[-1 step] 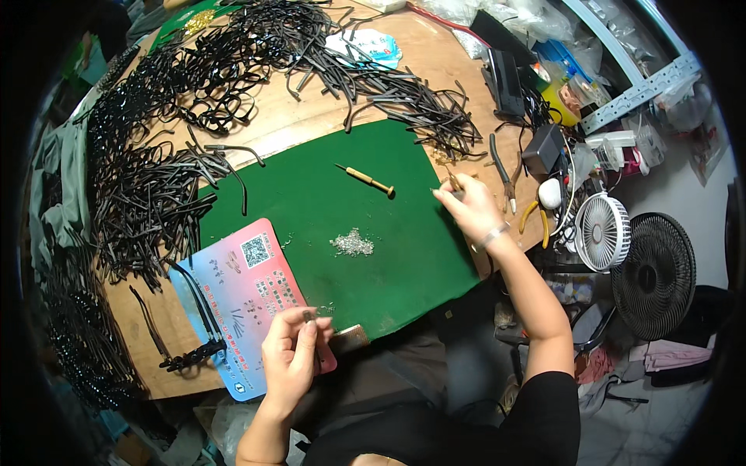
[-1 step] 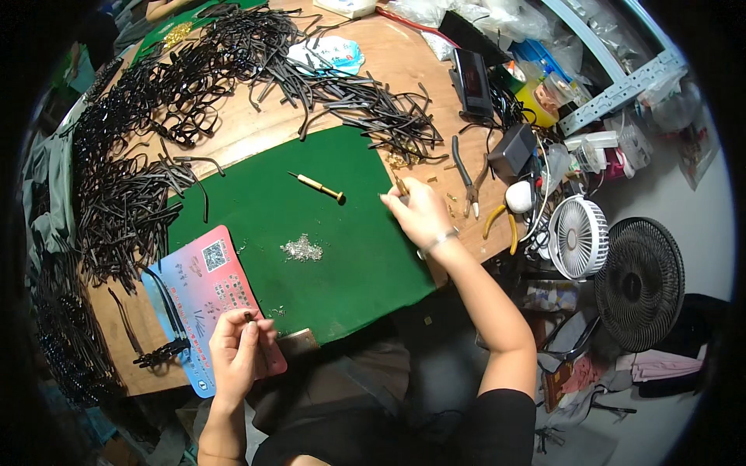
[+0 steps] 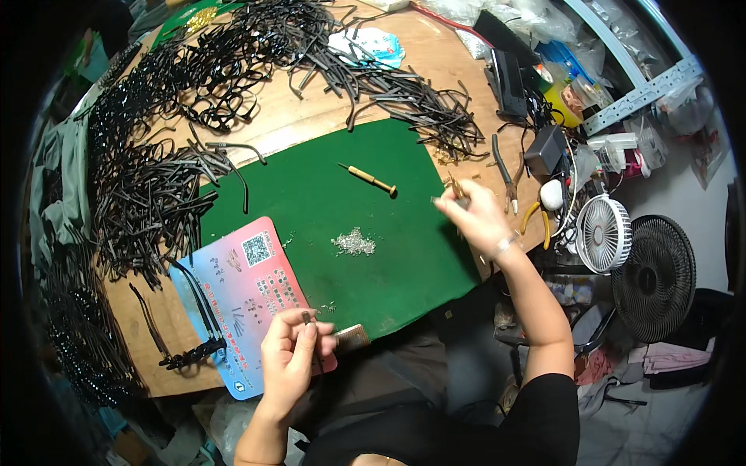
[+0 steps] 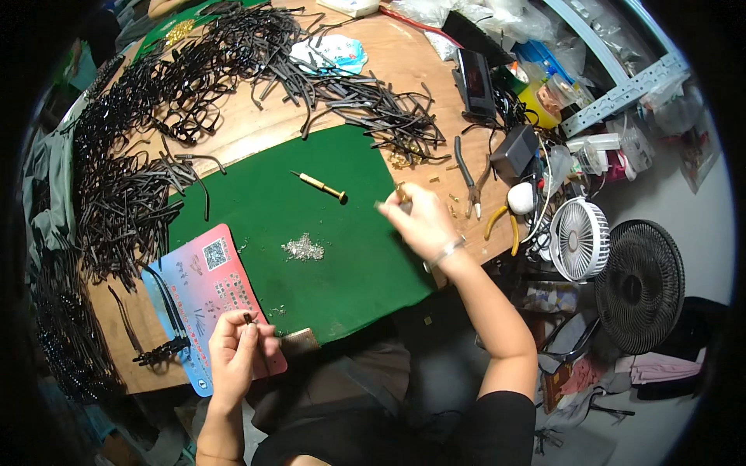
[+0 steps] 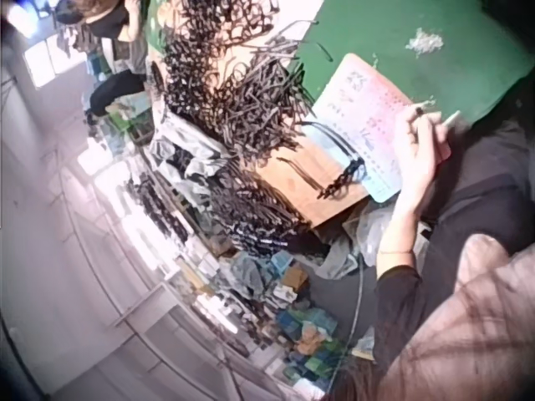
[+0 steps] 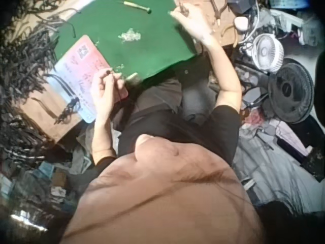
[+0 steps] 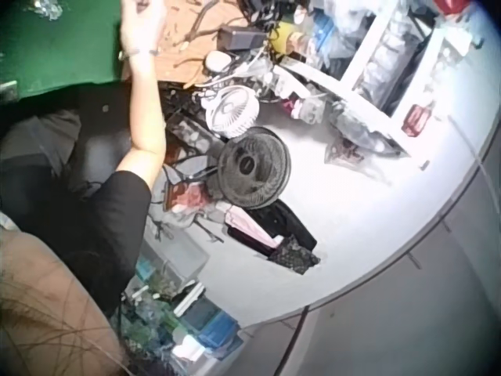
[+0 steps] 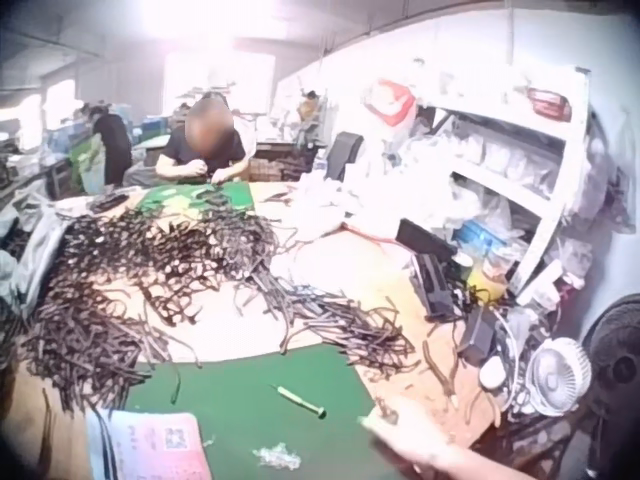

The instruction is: The person assembles eyeglasses by hand, inserting small screws into the hinge areas of the frames. They repeatedly pick up frames, insert screws, and place the assembled glasses on a pink mat on the workbench.

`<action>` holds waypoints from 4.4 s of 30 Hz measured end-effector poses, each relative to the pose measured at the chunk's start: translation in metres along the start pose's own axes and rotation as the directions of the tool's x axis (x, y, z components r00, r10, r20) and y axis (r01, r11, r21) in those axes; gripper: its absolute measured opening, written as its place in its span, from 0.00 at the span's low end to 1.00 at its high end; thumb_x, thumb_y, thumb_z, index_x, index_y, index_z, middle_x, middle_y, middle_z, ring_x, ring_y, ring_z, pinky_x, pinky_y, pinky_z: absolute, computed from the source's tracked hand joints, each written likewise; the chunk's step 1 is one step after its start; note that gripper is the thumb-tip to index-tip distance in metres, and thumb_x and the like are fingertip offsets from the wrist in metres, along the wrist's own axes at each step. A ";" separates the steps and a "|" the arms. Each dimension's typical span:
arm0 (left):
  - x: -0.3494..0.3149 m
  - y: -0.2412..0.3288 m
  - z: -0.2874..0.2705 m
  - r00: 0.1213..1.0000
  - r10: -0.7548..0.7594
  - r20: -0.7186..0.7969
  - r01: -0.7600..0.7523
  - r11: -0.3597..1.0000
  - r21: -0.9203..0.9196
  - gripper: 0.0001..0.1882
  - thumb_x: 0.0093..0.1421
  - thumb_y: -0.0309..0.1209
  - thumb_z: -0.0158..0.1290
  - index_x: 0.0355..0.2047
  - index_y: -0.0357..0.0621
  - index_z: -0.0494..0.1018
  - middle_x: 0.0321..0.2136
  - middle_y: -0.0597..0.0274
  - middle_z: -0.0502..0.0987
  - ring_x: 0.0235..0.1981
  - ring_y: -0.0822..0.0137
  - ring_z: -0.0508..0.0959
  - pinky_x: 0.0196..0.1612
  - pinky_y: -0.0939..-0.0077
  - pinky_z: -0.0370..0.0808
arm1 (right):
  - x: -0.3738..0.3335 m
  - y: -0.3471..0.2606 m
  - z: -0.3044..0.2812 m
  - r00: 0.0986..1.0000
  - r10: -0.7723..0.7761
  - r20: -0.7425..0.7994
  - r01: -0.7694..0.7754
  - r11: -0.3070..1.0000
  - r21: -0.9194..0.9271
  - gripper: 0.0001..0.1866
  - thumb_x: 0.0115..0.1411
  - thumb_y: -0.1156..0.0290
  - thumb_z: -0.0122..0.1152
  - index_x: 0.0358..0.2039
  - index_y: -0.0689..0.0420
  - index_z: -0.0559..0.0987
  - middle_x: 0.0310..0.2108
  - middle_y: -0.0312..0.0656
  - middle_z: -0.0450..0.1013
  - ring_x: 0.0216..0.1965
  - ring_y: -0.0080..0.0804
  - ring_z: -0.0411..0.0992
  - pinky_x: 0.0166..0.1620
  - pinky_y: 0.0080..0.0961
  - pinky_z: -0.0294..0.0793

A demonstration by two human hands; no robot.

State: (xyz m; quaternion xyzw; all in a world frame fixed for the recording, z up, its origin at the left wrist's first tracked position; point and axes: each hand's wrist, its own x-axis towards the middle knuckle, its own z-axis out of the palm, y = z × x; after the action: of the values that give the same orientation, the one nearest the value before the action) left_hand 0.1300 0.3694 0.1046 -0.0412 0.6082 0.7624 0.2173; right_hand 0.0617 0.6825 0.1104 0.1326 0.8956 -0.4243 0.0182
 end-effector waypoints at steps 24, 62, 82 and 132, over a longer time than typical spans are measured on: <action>-0.028 -0.003 -0.013 0.899 -0.267 0.347 0.304 0.951 -0.056 0.13 0.64 0.27 0.43 0.49 0.36 0.63 0.33 0.56 0.76 0.25 0.73 0.77 0.30 0.81 0.75 | -0.083 -0.070 0.062 0.700 -0.531 0.478 0.381 0.843 0.379 0.05 0.48 0.74 0.62 0.25 0.60 0.75 0.24 0.43 0.71 0.25 0.38 0.73 0.28 0.27 0.72; -0.023 -0.023 -0.024 0.993 -0.114 0.040 0.109 0.987 0.123 0.16 0.63 0.20 0.38 0.52 0.35 0.62 0.34 0.57 0.75 0.20 0.77 0.72 0.25 0.86 0.72 | -0.065 -0.054 0.080 0.805 -0.274 0.526 0.500 0.790 -0.354 0.34 0.52 0.56 0.62 0.55 0.59 0.63 0.34 0.47 0.64 0.27 0.44 0.72 0.29 0.34 0.75; -0.003 -0.042 -0.010 0.994 0.111 0.004 -0.102 0.898 0.428 0.15 0.60 0.17 0.41 0.47 0.33 0.66 0.30 0.55 0.78 0.16 0.76 0.74 0.21 0.82 0.72 | -0.072 -0.024 0.087 0.836 -0.443 0.325 0.544 0.746 -0.384 0.20 0.50 0.73 0.59 0.46 0.53 0.72 0.30 0.42 0.63 0.22 0.33 0.71 0.20 0.27 0.72; -0.004 -0.060 0.006 0.894 0.420 -0.153 -0.185 0.659 0.729 0.13 0.56 0.18 0.48 0.43 0.33 0.70 0.31 0.48 0.78 0.29 0.59 0.80 0.32 0.73 0.76 | -0.086 -0.060 0.108 0.625 -0.155 0.765 0.142 0.986 0.084 0.16 0.61 0.69 0.46 0.50 0.55 0.67 0.30 0.41 0.67 0.24 0.32 0.70 0.28 0.27 0.73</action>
State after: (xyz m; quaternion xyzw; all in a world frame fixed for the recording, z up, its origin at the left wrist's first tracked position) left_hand 0.1579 0.3840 0.0532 0.0285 0.8737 0.4854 -0.0130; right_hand 0.1205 0.5446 0.0989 -0.1345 0.8072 -0.4473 0.3610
